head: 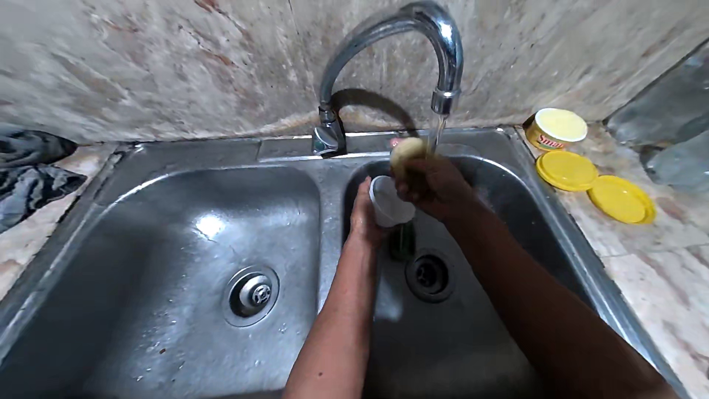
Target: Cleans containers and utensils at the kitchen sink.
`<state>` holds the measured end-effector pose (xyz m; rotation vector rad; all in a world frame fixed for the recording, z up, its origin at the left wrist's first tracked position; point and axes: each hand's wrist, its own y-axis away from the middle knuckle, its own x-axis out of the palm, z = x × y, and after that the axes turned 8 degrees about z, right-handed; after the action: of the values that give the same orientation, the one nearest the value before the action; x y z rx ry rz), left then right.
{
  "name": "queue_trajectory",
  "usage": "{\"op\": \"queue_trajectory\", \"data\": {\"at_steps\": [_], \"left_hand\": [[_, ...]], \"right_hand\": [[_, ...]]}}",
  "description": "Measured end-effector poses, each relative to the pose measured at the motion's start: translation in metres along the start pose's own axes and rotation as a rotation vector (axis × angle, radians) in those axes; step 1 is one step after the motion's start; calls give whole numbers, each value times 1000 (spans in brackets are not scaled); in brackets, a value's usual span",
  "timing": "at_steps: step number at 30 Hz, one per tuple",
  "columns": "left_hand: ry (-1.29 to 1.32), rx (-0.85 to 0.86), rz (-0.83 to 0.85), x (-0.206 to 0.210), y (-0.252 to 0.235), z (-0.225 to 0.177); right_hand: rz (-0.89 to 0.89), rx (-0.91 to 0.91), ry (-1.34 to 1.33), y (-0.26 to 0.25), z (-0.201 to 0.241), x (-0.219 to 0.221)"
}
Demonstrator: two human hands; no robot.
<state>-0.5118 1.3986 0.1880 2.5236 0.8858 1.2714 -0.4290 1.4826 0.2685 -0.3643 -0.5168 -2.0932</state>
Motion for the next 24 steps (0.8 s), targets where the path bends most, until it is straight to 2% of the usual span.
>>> {"op": "queue_trajectory", "data": {"at_steps": [5, 8, 12, 16, 18, 19, 21, 24], "left_hand": [[26, -10, 57, 7, 11, 2], [73, -27, 103, 8, 14, 2], [-184, 144, 315, -7, 17, 11], [181, -55, 172, 9, 23, 3], [249, -52, 122, 10, 21, -2], [255, -37, 103, 9, 20, -4], [218, 0, 74, 7, 14, -6], [171, 12, 36, 0, 3, -8]], "right_hand": [[-88, 103, 197, -11, -1, 19], [-178, 57, 263, -8, -3, 25], [-243, 72, 233, -5, -1, 30], [-153, -57, 131, 8, 26, 1], [-307, -107, 255, 17, 29, -27], [-398, -77, 428, 23, 19, -44], [-449, 162, 765, 34, -18, -70], [-374, 420, 871, 34, -93, -85]]}}
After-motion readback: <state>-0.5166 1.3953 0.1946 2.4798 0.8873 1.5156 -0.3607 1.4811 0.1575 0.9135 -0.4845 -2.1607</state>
